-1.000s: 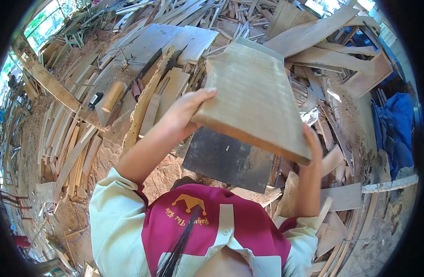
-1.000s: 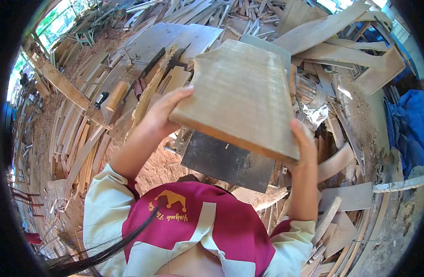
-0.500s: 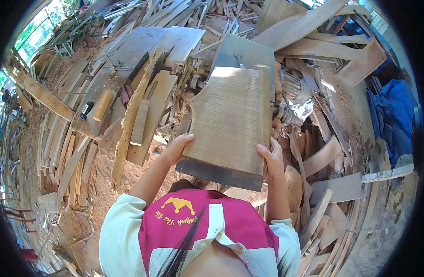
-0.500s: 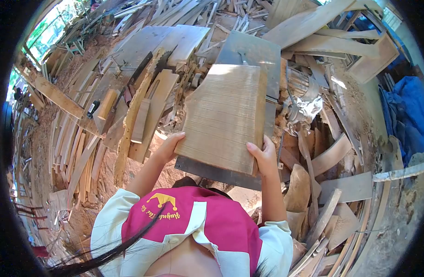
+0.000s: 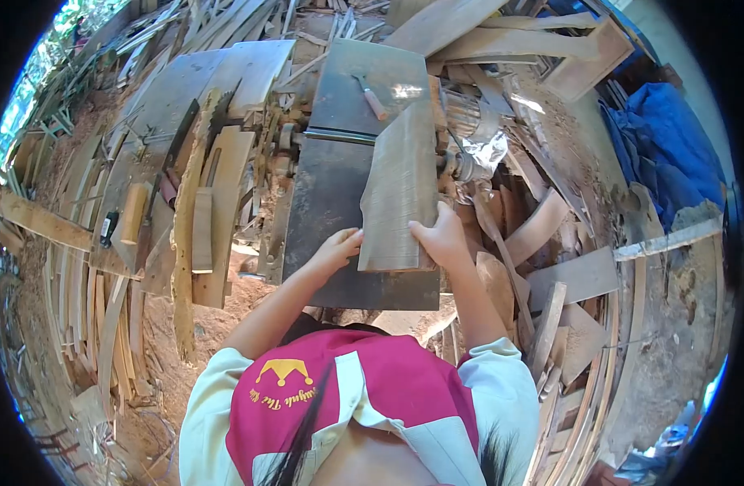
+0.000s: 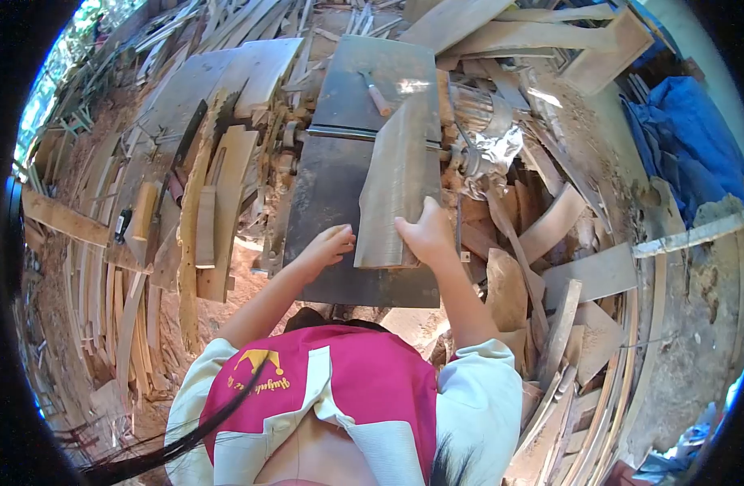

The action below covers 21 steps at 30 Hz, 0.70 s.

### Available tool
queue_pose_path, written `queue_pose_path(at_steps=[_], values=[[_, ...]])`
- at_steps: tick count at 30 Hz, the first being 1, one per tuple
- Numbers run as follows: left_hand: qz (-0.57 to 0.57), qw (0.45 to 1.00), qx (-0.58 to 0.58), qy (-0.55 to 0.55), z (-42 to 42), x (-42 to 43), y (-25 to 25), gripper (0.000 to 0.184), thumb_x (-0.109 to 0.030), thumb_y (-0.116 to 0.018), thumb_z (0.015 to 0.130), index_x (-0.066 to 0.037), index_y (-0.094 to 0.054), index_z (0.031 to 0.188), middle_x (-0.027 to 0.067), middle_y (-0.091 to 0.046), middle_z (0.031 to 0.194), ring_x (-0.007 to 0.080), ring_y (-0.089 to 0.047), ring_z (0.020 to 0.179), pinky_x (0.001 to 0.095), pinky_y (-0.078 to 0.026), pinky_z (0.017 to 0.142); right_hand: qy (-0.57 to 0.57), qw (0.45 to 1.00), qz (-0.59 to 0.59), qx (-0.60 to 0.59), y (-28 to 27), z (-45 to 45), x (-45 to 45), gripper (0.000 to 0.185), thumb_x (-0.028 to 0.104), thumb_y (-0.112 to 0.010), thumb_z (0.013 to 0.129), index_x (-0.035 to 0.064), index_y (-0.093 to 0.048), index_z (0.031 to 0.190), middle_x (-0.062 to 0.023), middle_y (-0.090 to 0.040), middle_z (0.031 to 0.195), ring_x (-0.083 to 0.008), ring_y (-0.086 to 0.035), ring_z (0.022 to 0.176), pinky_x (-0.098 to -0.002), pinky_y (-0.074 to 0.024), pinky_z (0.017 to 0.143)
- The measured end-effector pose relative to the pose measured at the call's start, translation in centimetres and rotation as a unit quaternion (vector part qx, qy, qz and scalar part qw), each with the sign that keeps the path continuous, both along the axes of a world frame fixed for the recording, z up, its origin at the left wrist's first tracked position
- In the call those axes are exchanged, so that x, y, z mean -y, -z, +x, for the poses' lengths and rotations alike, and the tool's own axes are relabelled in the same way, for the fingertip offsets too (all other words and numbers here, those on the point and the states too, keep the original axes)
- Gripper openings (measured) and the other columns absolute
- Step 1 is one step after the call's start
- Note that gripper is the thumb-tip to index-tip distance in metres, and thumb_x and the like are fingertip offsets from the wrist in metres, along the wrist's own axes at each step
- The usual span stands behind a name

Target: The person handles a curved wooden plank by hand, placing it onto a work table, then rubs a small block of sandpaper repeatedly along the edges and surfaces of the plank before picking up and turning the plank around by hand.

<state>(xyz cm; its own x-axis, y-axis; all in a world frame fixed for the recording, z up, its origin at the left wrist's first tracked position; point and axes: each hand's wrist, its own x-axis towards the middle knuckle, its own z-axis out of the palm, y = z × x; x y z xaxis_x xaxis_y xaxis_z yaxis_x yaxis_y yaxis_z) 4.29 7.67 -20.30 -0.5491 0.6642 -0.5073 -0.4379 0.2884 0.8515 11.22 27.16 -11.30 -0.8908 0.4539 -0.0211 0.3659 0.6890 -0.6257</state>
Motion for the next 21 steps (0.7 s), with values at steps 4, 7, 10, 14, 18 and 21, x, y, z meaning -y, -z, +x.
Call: queue_pose_path(at_steps=[4, 7, 10, 14, 18, 21], values=[[-0.002, 0.996, 0.092, -0.016, -1.8, -0.7, -2.0, 0.086, -0.072, -0.023, 0.078, -0.013, -0.011, 0.139, 0.0167, -0.034, 0.134, 0.0280, -0.032, 0.125, 0.0533, -0.014, 0.101, 0.014, 0.997, 0.052, 0.045, -1.1, -0.2, 3.4, 0.051, 0.029, -0.064, 0.069, -0.0070, -0.048, 0.101, -0.0275, -0.059, 0.088, -0.0397, -0.058, 0.086, -0.0428, -0.0454, 0.075], [0.070, 0.988, 0.107, -0.085, -3.2, -1.2, -3.3, 0.084, -0.072, -0.026, 0.078, -0.016, -0.012, 0.139, 0.0180, -0.034, 0.133, 0.0298, -0.035, 0.122, 0.0558, -0.018, 0.097, -0.006, 0.993, 0.065, 0.096, -2.6, -0.9, 6.2, 0.054, 0.032, -0.062, 0.072, -0.0063, -0.045, 0.105, -0.0273, -0.060, 0.085, -0.0406, -0.059, 0.082, -0.0440, -0.0465, 0.073], [0.064, 0.995, 0.037, -0.067, -3.8, -0.6, -5.7, 0.087, -0.071, -0.038, 0.075, -0.015, -0.018, 0.138, 0.0151, -0.040, 0.129, 0.0276, -0.040, 0.117, 0.0533, -0.026, 0.092, -0.021, 0.991, 0.071, 0.107, -1.9, -0.9, 7.6, 0.055, 0.035, -0.060, 0.074, -0.0049, -0.045, 0.108, -0.0263, -0.060, 0.083, -0.0404, -0.059, 0.079, -0.0443, -0.0473, 0.070], [0.020, 0.995, -0.063, -0.076, -4.0, 0.6, -6.8, 0.078, -0.057, -0.052, 0.077, -0.005, -0.030, 0.131, 0.0143, -0.047, 0.118, 0.0254, -0.046, 0.108, 0.0443, -0.037, 0.087, -0.076, 0.989, -0.060, 0.114, -1.1, -0.6, 9.5, 0.062, 0.038, -0.062, 0.073, 0.0023, -0.043, 0.120, -0.0203, -0.061, 0.097, -0.0316, -0.060, 0.091, -0.0391, -0.0455, 0.079], [0.013, 0.972, -0.198, -0.128, -4.5, 2.0, -5.4, 0.054, -0.018, -0.063, 0.074, 0.006, -0.042, 0.118, 0.0136, -0.056, 0.103, 0.0191, -0.055, 0.091, 0.0281, -0.045, 0.077, -0.166, 0.981, -0.085, 0.055, 0.7, -0.7, 10.5, 0.063, 0.042, -0.057, 0.076, -0.0018, -0.043, 0.119, -0.0226, -0.059, 0.096, -0.0353, -0.058, 0.088, -0.0407, -0.0457, 0.076], [-0.003, 0.973, -0.156, -0.172, -5.4, 3.8, -3.9, 0.043, -0.009, -0.057, 0.072, 0.006, -0.047, 0.111, 0.0123, -0.058, 0.096, 0.0175, -0.057, 0.086, 0.0281, -0.045, 0.076, -0.182, 0.971, -0.157, 0.005, 3.3, -0.8, 10.6, 0.062, 0.042, -0.058, 0.077, -0.0023, -0.045, 0.119, -0.0217, -0.059, 0.097, -0.0334, -0.058, 0.087, -0.0379, -0.0458, 0.076]])
